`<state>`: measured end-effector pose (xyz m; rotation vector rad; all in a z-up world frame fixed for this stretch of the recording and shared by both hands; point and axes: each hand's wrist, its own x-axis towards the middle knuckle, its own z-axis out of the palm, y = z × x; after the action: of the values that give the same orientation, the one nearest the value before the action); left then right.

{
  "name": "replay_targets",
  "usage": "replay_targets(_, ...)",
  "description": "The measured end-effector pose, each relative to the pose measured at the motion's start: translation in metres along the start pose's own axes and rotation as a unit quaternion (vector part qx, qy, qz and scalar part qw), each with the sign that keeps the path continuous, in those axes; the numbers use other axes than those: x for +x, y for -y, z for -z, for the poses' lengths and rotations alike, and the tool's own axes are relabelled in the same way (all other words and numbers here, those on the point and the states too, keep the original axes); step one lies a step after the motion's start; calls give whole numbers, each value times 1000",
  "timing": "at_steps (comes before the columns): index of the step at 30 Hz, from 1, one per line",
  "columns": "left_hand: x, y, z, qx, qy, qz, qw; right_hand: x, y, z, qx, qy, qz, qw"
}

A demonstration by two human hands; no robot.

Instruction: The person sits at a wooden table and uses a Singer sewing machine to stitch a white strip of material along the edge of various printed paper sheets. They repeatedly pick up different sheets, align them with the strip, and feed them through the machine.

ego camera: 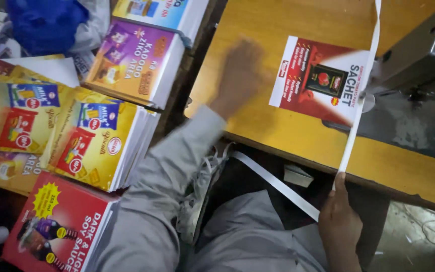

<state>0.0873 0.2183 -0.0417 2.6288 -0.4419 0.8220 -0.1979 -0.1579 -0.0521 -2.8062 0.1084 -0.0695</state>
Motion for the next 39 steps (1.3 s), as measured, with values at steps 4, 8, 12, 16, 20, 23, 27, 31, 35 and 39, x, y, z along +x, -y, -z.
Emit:
replay_targets(4,25,156,43,237,-37,182,954,-1,5,8,-2,61,-34,998)
replay_targets(8,35,175,108,235,89,285,925,1,14,15,34,56,-43,997)
replay_targets(12,25,177,105,374,134,230,888,-1,6,6,22,43,-38,998)
replay_targets(16,22,178,101,306,94,226,920,4,6,7,37,73,-60,995)
replay_targets(20,27,174,98,395,-37,118,910,0,1,3,21,78,-67,994)
replay_targets(23,38,117,127,398,-83,97,908,-1,1,5,46,69,-59,995)
replay_targets(27,37,-8,152,240,-113,-10,964,-4,-2,5,120,-54,90,987)
replay_targets(31,-18,-119,93,130,-76,-59,987,3,14,22,203,-28,36,978)
replay_targets(35,-83,-233,74,40,27,-78,996,5,10,28,300,25,-50,952)
replay_targets(39,-109,-289,85,-176,126,-63,974,2,7,29,384,24,-73,920)
